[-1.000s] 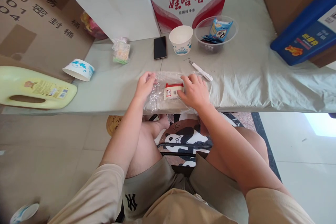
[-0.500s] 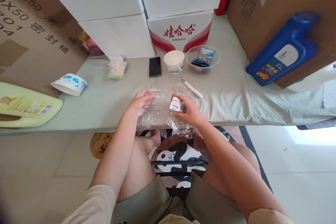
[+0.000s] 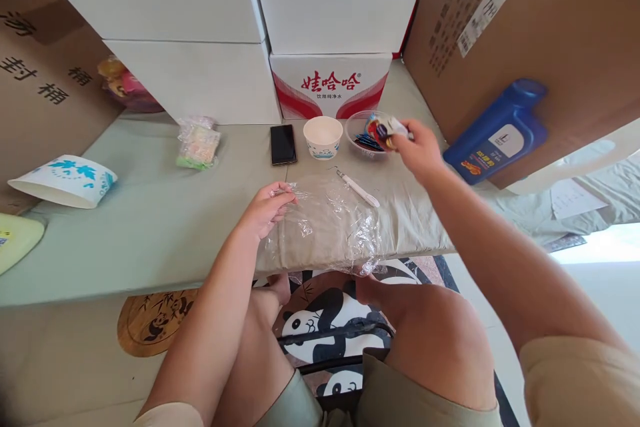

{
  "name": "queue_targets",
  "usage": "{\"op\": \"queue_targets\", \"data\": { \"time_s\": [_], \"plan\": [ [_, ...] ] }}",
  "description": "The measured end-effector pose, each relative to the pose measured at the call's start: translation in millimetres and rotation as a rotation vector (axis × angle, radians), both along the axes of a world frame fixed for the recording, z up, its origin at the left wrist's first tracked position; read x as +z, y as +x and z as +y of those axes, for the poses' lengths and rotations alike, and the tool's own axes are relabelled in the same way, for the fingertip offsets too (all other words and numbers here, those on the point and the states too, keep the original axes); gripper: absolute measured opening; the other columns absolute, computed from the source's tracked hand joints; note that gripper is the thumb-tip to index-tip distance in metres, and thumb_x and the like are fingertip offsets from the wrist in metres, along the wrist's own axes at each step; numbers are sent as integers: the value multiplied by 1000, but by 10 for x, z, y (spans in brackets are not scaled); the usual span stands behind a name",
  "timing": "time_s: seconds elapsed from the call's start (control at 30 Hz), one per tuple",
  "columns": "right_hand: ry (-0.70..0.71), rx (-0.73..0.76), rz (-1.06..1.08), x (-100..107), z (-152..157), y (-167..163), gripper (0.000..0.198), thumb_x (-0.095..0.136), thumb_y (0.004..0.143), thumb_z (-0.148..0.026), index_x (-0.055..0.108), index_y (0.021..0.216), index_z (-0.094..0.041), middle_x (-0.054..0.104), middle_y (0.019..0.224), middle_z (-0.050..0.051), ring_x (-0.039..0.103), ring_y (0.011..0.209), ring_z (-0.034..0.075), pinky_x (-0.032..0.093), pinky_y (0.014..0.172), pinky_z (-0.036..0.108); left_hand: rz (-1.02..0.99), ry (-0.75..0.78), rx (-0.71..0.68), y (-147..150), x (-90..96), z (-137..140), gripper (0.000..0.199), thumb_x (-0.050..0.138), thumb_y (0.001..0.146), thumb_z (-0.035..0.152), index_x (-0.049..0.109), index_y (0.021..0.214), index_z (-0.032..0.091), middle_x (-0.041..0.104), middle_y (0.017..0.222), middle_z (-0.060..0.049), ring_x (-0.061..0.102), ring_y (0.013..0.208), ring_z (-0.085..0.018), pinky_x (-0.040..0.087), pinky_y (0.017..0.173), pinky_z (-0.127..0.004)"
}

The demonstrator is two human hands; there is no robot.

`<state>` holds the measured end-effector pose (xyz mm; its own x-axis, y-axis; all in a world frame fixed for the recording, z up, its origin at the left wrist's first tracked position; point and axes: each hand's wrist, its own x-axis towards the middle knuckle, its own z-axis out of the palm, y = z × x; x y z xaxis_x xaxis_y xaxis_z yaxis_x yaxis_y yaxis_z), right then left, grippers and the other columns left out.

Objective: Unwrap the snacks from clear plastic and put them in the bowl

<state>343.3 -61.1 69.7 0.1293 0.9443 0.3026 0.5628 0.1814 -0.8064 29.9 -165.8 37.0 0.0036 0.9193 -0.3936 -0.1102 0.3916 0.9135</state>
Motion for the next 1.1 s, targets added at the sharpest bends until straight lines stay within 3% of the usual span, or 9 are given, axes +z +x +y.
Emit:
{"op": "queue_targets", "data": {
  "time_s": [0.1, 0.2, 0.3, 0.43, 0.57, 0.7, 0.77, 0.9, 1.1],
  "plan": [
    [-109, -181, -168, 352, 381, -7, 32, 70, 73, -25, 66, 104, -16, 69, 109, 11, 66, 98, 24, 50, 91, 44, 71, -15, 1, -35, -31, 31, 15, 66, 72, 20, 52, 77, 20, 67, 65, 1, 27, 40, -2, 14, 41, -19],
    [21, -155, -228, 419, 159, -183, 25, 63, 80, -22, 65, 104, -16, 70, 113, 13, 66, 100, 24, 51, 91, 43, 179, 20, -13, -42, -96, 42, 12, 65, 75, 22, 54, 79, 20, 69, 66, 0, 34, 42, -4, 23, 43, -18],
    [217, 158, -285, 63, -513, -462, 16, 56, 84, -22, 64, 98, -21, 72, 100, 8, 69, 94, 23, 54, 90, 41, 274, 79, -57, -27, -184, 29, 11, 63, 79, 27, 56, 82, 20, 71, 69, 0, 39, 44, -6, 31, 47, -20],
    [94, 540, -390, -663, -1302, -756, 29, 52, 88, -22, 66, 113, -22, 73, 113, 10, 69, 108, 26, 56, 96, 43, 405, 156, -79, -103, -306, 43, 12, 62, 82, 32, 60, 84, 21, 72, 72, -1, 49, 48, -10, 37, 49, -23],
    [34, 603, -512, -1020, -1483, -830, 52, 53, 83, -19, 60, 134, -19, 60, 143, 13, 53, 136, 34, 44, 112, 55, 648, 207, 203, -370, -326, 83, 5, 63, 81, 25, 62, 83, 20, 67, 68, 1, 57, 58, -13, 40, 57, -24],
    [-21, 551, -539, -989, -1449, -828, 61, 58, 79, -22, 57, 140, -20, 53, 150, 15, 51, 136, 38, 47, 107, 59, 900, 390, 523, -423, -202, -54, 8, 61, 83, 19, 63, 90, 21, 69, 77, 1, 58, 63, -12, 46, 68, -26],
    [4, 543, -515, -928, -1450, -840, 57, 60, 81, -27, 59, 138, -20, 55, 147, 16, 53, 133, 39, 48, 105, 60, 899, 542, 326, -281, -178, -183, 9, 59, 86, 21, 65, 93, 21, 71, 83, -1, 63, 69, -13, 50, 72, -27],
    [103, 527, -417, -878, -1391, -804, 43, 54, 91, -28, 63, 132, -21, 62, 139, 13, 57, 129, 32, 46, 110, 53, 976, 636, -403, 26, -267, -326, 30, 70, 82, 25, 69, 111, 22, 69, 130, -8, 60, 127, -25, 44, 112, -42],
    [26, 469, -491, -1011, -1178, -582, 34, 56, 88, -29, 71, 117, -18, 65, 134, 15, 58, 127, 36, 46, 108, 56, 1020, 431, -532, -105, -338, -209, 57, 73, 81, 36, 61, 136, 25, 46, 159, -9, 29, 155, -30, 22, 127, -50]
  ]
}}
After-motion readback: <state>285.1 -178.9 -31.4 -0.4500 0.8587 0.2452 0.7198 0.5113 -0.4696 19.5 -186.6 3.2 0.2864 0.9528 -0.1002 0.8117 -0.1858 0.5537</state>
